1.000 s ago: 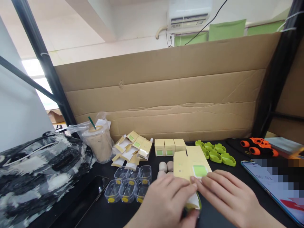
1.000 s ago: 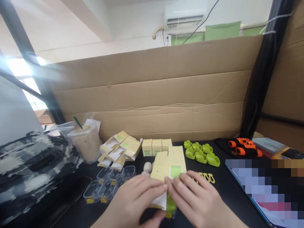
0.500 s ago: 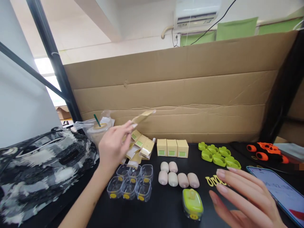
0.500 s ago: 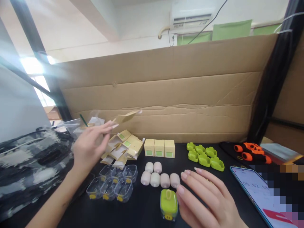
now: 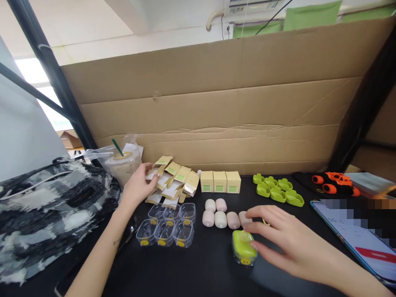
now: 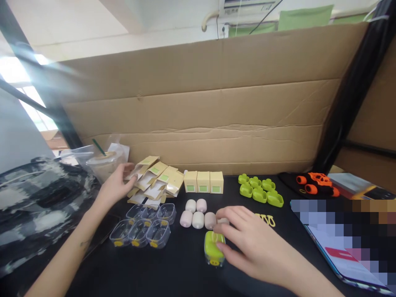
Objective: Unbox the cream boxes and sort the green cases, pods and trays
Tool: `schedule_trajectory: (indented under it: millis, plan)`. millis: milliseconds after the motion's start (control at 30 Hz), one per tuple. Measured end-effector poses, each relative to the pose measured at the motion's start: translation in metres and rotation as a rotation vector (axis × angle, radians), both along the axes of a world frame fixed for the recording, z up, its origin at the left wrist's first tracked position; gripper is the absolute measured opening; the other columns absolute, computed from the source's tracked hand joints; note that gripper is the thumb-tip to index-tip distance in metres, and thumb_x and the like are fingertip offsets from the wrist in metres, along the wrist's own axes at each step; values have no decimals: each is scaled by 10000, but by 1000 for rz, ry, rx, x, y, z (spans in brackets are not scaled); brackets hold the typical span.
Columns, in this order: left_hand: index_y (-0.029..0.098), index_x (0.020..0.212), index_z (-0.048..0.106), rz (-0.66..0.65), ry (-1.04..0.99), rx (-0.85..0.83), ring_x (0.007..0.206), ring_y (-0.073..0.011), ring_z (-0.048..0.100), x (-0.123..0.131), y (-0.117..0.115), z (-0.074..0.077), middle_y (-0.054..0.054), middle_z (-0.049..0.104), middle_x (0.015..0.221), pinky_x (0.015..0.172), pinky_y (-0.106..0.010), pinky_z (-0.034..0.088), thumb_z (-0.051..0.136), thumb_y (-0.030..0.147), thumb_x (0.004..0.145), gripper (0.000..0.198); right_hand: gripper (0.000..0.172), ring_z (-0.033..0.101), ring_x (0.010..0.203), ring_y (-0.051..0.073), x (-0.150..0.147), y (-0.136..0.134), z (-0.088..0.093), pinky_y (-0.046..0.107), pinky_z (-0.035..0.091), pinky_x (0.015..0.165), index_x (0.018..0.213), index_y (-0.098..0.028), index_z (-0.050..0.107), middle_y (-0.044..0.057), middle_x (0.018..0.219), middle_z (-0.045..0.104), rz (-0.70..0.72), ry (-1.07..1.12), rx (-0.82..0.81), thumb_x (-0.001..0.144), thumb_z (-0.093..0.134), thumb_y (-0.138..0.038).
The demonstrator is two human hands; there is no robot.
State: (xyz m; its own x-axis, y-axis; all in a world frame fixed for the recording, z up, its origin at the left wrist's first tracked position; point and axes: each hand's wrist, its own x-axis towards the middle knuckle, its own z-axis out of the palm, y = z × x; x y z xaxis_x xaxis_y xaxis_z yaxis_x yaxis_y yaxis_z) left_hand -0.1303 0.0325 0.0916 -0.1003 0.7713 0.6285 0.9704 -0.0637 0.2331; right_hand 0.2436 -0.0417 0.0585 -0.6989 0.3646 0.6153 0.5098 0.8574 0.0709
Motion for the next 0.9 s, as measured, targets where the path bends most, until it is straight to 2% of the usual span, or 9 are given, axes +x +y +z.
schedule_trajectory:
  millis: [200,300,367,433,467,533,600,767,900]
  plan:
    - [95,1131,569,17,50,-17,1071,-359,544,1,1,-1,-191,581,1111,930,-477,420,396,538,850,553,333,632,936,191,-1,3,-10,309,517,802,1098,-254,574,24,1021,648,-69,-84,-320,781,668,-215]
    - [95,1160,546,-10,89,135,1164,-376,448,18,-11,5,-196,537,1178,996,-510,343,456,498,841,522,346,611,1016,214,-3,3,-10,313,499,851,1097,-249,572,29,1064,645,-88,-119,-436,773,689,-275]
    - [128,1114,553,-173,75,260,1129,-320,476,43,-27,8,-157,563,1133,990,-475,360,479,427,857,401,302,600,1031,230,-5,1,-9,328,489,862,1069,-237,578,38,1066,640,-104,-150,-542,788,671,-297]
    - [185,1052,552,-502,-23,134,958,-223,564,77,-48,5,-78,608,1000,890,-380,451,465,334,887,239,262,589,1037,242,-8,1,-8,351,474,883,1039,-229,581,41,1049,637,-114,-152,-618,799,656,-303]
    - [203,1070,536,-663,-93,-33,891,-190,584,95,-59,0,-55,614,979,834,-335,481,489,337,882,235,250,580,1050,249,-10,0,-9,364,460,905,1024,-227,582,41,1044,636,-114,-138,-638,799,657,-308]
    - [217,1199,465,-917,-189,-387,987,-203,579,127,-77,-17,-67,592,1112,868,-326,486,658,414,770,510,231,552,1090,254,-12,1,-13,382,427,948,1005,-223,581,46,1055,628,-105,-90,-661,807,650,-322]
    - [194,1315,363,-1037,-260,-522,1192,-273,475,150,-87,-42,-127,487,1309,1017,-397,394,779,411,636,826,147,546,1085,233,-15,2,-20,362,427,940,975,-223,576,48,1062,613,-94,-9,-679,854,595,-304]
    - [173,1296,356,-965,-530,-628,1221,-311,437,162,-80,-93,-161,449,1325,1038,-456,350,764,161,612,796,111,578,902,149,-21,3,-35,259,468,797,837,-226,525,5,921,586,-43,189,-755,933,468,-230]
    - [149,1196,419,-889,-642,-690,1167,-294,477,159,-76,-97,-153,497,1256,1024,-444,350,731,95,605,671,115,581,876,155,-25,-1,-39,280,464,778,873,-236,492,1,931,598,-64,185,-720,954,414,-219]
